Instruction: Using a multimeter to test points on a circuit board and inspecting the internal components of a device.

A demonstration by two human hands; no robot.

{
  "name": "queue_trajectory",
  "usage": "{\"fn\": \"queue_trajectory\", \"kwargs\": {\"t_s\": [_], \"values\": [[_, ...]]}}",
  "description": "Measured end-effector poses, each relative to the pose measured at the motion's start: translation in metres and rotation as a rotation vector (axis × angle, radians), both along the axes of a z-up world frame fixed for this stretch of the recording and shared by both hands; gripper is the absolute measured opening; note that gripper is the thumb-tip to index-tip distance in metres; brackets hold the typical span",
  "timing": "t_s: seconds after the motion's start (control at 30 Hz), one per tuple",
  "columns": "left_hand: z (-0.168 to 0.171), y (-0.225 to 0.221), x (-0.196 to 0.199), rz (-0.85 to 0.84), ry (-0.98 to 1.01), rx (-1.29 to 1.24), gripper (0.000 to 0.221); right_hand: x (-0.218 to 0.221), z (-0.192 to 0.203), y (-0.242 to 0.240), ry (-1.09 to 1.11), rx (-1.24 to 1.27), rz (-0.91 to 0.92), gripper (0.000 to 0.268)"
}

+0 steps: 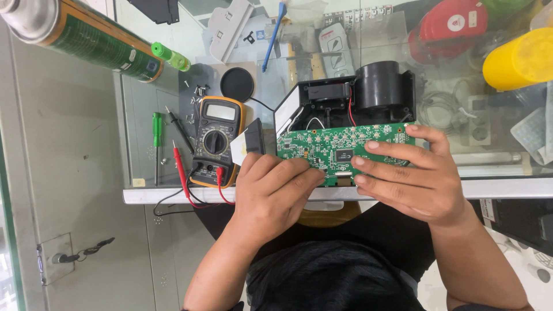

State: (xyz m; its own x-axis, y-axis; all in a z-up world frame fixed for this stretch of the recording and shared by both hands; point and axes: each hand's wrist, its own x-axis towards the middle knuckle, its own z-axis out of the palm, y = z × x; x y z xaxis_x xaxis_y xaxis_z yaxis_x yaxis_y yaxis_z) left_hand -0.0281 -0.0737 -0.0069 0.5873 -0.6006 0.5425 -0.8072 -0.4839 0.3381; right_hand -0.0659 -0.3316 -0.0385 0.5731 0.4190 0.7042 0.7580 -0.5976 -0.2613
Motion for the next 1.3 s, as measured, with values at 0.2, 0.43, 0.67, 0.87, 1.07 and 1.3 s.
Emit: {"fn": "queue_trajectory", "kwargs": {"t_s": [0.2, 0.43, 0.67, 0.87, 1.07, 1.3], "values": [[-0.004, 0.003, 0.002, -0.035, 0.009, -0.009, 0.008, 0.000, -0.001, -0.001, -0.008, 0.004, 0.001, 0.006], [-0.004, 0.003, -0.001, -0.008, 0.024, -0.023, 0.009, -0.001, 0.000, -0.001, -0.003, -0.003, 0.003, 0.008], [0.015, -0.005, -0.009, 0.130, 0.028, -0.028, 0.006, -0.002, 0.002, -0.003, -0.008, -0.023, 0.016, 0.011], [0.007, -0.003, -0.021, 0.099, 0.581, -0.542, 0.013, -0.002, 0.000, -0.006, -0.006, 0.021, -0.002, 0.014], [0.023, 0.000, -0.027, -0.158, 0.981, -0.775, 0.037, -0.003, 0.000, -0.006, 0.020, 0.037, 0.006, 0.014], [0.035, -0.010, -0.002, -0.225, 0.786, -0.330, 0.035, -0.003, -0.002, -0.007, 0.021, 0.042, 0.014, 0.015]]}}
